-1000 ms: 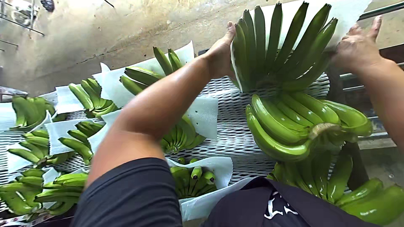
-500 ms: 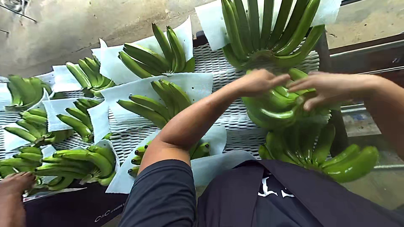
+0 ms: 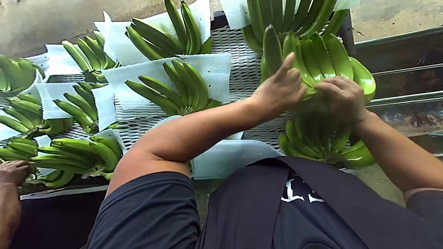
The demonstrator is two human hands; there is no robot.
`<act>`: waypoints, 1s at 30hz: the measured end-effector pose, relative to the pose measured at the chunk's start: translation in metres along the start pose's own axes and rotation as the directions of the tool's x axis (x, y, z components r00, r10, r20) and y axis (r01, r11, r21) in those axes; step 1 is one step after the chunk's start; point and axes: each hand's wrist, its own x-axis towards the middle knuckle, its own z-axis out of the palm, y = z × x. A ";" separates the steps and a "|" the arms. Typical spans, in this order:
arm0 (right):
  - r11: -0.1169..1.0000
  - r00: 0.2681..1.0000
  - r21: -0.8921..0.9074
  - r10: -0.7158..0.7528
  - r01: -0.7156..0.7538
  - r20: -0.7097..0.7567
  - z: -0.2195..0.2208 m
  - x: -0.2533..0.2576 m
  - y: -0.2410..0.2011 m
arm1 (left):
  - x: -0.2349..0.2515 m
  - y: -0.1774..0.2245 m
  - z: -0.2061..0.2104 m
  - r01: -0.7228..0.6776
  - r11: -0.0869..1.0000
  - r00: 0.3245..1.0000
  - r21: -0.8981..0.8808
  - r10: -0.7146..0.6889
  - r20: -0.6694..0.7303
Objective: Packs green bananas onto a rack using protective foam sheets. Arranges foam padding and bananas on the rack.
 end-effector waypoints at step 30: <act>0.805 0.467 -0.186 0.496 -0.563 0.733 0.006 -0.026 -0.011 | -0.045 0.113 0.067 0.381 -0.300 0.856 -0.874 -0.243 0.457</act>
